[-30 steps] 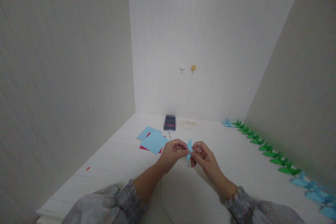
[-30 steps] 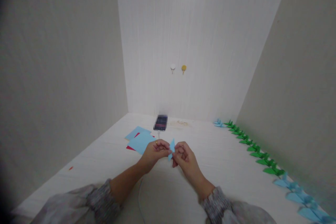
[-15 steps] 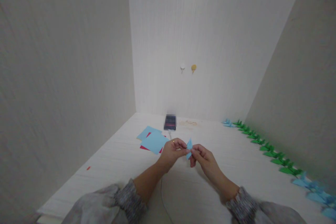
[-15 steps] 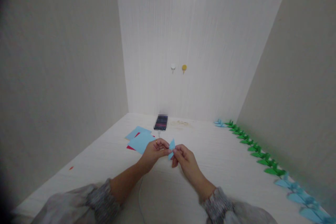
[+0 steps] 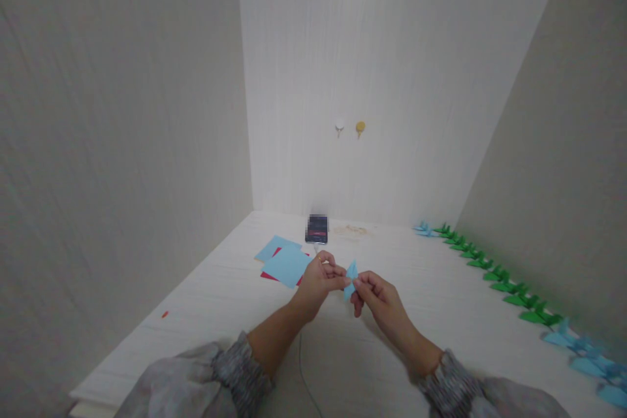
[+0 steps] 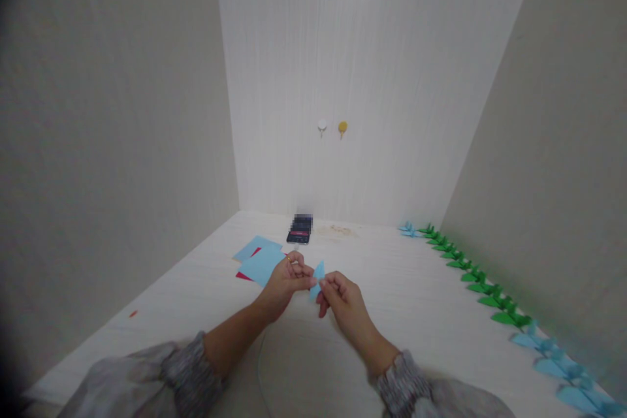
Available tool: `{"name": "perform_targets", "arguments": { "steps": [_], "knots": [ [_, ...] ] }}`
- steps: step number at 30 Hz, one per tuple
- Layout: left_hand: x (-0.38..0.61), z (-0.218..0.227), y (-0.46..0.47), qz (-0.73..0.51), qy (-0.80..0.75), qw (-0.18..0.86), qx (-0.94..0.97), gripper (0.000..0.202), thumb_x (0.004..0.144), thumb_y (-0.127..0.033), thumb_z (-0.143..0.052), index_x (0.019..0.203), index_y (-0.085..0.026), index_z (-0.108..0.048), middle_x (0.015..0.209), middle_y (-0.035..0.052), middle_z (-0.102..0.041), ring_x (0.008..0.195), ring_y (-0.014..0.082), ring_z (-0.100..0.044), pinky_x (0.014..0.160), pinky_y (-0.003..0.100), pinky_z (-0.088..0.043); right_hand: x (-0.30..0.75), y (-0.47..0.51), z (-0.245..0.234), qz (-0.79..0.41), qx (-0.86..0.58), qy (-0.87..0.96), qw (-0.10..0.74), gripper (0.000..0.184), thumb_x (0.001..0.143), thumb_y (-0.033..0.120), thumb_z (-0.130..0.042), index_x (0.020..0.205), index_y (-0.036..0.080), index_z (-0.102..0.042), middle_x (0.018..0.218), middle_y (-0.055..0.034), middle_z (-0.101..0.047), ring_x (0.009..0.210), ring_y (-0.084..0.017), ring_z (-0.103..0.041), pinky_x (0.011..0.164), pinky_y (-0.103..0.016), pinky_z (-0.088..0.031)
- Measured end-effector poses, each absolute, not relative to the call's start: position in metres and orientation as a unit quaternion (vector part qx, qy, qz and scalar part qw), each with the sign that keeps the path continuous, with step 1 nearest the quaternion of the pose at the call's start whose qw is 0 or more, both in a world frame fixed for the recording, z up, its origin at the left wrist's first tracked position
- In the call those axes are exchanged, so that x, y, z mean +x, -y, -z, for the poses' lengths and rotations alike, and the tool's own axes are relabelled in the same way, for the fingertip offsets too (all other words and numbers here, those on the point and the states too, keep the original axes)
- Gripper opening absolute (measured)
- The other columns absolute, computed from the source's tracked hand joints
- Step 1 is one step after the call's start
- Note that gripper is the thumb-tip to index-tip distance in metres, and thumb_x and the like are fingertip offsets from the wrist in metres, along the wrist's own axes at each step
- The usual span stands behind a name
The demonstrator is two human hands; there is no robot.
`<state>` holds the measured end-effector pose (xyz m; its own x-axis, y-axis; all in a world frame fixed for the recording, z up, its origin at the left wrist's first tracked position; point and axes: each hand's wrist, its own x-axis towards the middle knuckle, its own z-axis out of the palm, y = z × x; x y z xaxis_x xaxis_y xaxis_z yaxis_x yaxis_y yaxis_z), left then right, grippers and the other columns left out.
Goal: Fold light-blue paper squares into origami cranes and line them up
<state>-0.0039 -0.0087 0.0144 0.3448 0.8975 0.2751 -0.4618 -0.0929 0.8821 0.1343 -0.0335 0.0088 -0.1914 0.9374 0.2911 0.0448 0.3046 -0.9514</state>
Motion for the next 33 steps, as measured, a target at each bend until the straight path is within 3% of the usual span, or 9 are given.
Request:
{"name": "perform_targets", "arguments": {
  "steps": [12,17,20,23,27,33],
  "knots": [
    [-0.003,-0.007,0.005,-0.528,-0.246,0.605,0.542,0.039,0.056,-0.021,-0.064,0.077,-0.019,-0.031,0.064,-0.0031,-0.056,0.054,0.0101,-0.053,0.056,0.024,-0.039,0.133,0.029,-0.005,-0.465,-0.4,0.608,0.504,0.025,0.069,0.038,-0.053,0.059,0.016,-0.047,0.048,0.0032,-0.054,0.035,-0.007,-0.047,0.038,-0.019,-0.036],
    [-0.004,-0.003,0.003,-0.53,-0.317,0.443,0.65,0.022,0.063,-0.028,-0.058,0.079,-0.016,-0.05,0.081,0.0034,-0.055,0.074,0.0122,-0.052,0.064,0.022,-0.04,0.133,0.027,-0.004,-0.413,-0.434,0.587,0.545,0.026,0.066,0.037,-0.057,0.055,0.016,-0.045,0.044,0.0042,-0.052,0.034,-0.007,-0.046,0.038,-0.019,-0.036],
    [-0.005,-0.002,0.002,-0.487,-0.34,0.405,0.695,0.023,0.068,-0.032,-0.052,0.083,-0.016,-0.057,0.083,0.0045,-0.058,0.074,0.0133,-0.052,0.064,0.023,-0.04,0.133,0.026,-0.004,-0.389,-0.446,0.589,0.55,0.025,0.066,0.037,-0.057,0.056,0.016,-0.047,0.045,0.0039,-0.053,0.036,-0.008,-0.047,0.04,-0.02,-0.037],
    [-0.005,-0.004,0.003,-0.46,-0.337,0.411,0.712,0.026,0.073,-0.032,-0.045,0.085,-0.016,-0.06,0.079,0.0032,-0.06,0.07,0.0128,-0.053,0.064,0.023,-0.039,0.132,0.025,-0.002,-0.399,-0.428,0.605,0.54,0.022,0.067,0.036,-0.055,0.06,0.016,-0.049,0.05,0.0032,-0.055,0.038,-0.008,-0.048,0.042,-0.02,-0.038],
    [-0.003,-0.013,0.01,-0.428,-0.271,0.471,0.722,0.036,0.078,-0.035,-0.033,0.075,-0.014,-0.062,0.064,0.0019,-0.059,0.065,0.0121,-0.052,0.066,0.023,-0.039,0.131,0.024,-0.001,-0.415,-0.407,0.611,0.537,0.018,0.069,0.033,-0.054,0.065,0.016,-0.05,0.051,0.004,-0.054,0.039,-0.007,-0.047,0.041,-0.019,-0.037],
    [-0.002,-0.018,0.015,-0.41,-0.231,0.536,0.701,0.036,0.075,-0.038,-0.038,0.065,-0.015,-0.063,0.06,0.0015,-0.059,0.063,0.0127,-0.052,0.064,0.022,-0.038,0.133,0.024,0.0,-0.386,-0.444,0.612,0.529,0.017,0.065,0.032,-0.057,0.06,0.017,-0.05,0.045,0.0045,-0.052,0.037,-0.008,-0.045,0.038,-0.019,-0.035]
  ]
}}
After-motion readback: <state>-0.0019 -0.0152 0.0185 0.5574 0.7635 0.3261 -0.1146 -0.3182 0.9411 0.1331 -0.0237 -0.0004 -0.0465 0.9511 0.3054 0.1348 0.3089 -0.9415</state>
